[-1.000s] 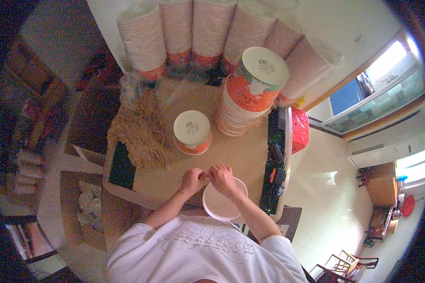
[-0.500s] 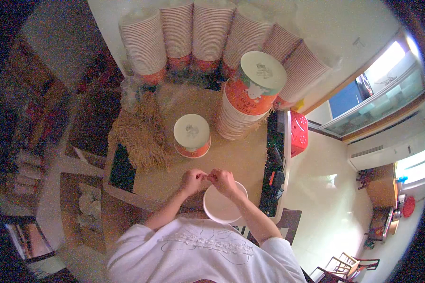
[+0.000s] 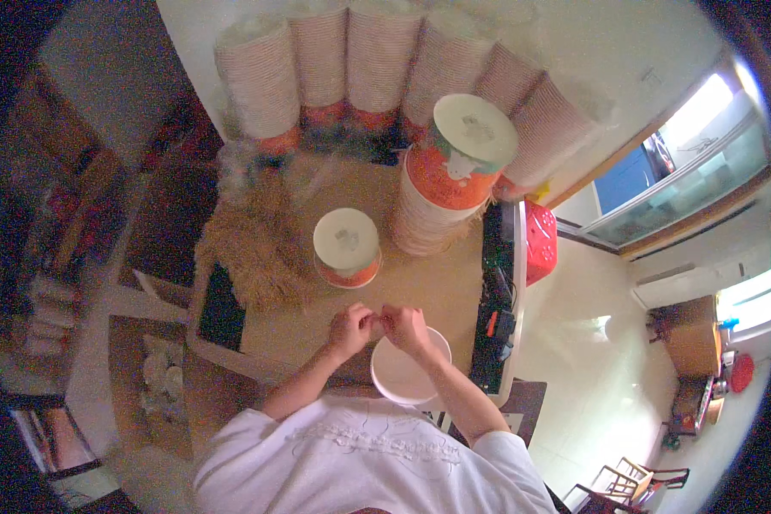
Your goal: The person is placing small amounts of shredded material into paper bowls and then stacking them.
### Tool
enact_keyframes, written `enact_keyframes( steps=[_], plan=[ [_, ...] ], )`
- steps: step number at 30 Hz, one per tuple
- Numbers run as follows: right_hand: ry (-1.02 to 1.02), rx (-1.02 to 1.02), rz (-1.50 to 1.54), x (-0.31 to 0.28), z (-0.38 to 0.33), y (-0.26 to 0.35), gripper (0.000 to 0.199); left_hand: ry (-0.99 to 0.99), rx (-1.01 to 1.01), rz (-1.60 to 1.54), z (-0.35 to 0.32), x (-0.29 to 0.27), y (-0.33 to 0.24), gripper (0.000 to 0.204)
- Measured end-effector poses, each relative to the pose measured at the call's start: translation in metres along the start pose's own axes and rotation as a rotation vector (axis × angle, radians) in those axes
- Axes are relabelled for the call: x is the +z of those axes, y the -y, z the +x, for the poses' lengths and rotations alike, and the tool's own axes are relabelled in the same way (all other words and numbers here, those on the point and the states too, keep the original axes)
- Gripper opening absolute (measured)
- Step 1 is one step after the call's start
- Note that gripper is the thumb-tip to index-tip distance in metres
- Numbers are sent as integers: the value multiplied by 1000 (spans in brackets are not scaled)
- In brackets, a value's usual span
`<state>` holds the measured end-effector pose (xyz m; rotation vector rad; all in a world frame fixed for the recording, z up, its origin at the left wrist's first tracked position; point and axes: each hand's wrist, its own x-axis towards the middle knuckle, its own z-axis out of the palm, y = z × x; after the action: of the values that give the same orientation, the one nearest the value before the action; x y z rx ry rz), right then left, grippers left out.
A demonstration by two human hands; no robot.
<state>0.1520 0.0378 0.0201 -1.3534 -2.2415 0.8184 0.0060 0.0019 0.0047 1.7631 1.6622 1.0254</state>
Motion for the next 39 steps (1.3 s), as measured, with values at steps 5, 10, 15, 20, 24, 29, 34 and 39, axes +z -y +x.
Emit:
enact_keyframes(
  steps=[5, 10, 15, 20, 24, 29, 34, 39],
  plan=[
    [2, -67, 19, -5, 3, 8, 6, 18, 40, 38, 5, 1, 3, 5],
    [87, 128, 17, -9, -2, 5, 9, 29, -73, -84, 3, 7, 14, 5],
    [161, 235, 277, -10, 6, -4, 18, 15, -26, -90, 4, 4, 14, 9],
    [168, 280, 314, -7, 15, -21, 14, 1, -50, -169, 18, -1, 2, 11],
    [291, 318, 417, 1, 17, -43, 12, -64, -125, -231, 23, 2, 8, 14],
    [346, 334, 349, -6, 19, -26, 10, -29, -340, -653, 22, 7, 29, 15],
    [326, 296, 365, -11, 17, -22, 11, -1, -662, -735, 25, -10, 18, 15],
    [441, 210, 281, -17, 13, -25, 10, -215, -764, -910, 24, -18, 37, 12]
  ],
)
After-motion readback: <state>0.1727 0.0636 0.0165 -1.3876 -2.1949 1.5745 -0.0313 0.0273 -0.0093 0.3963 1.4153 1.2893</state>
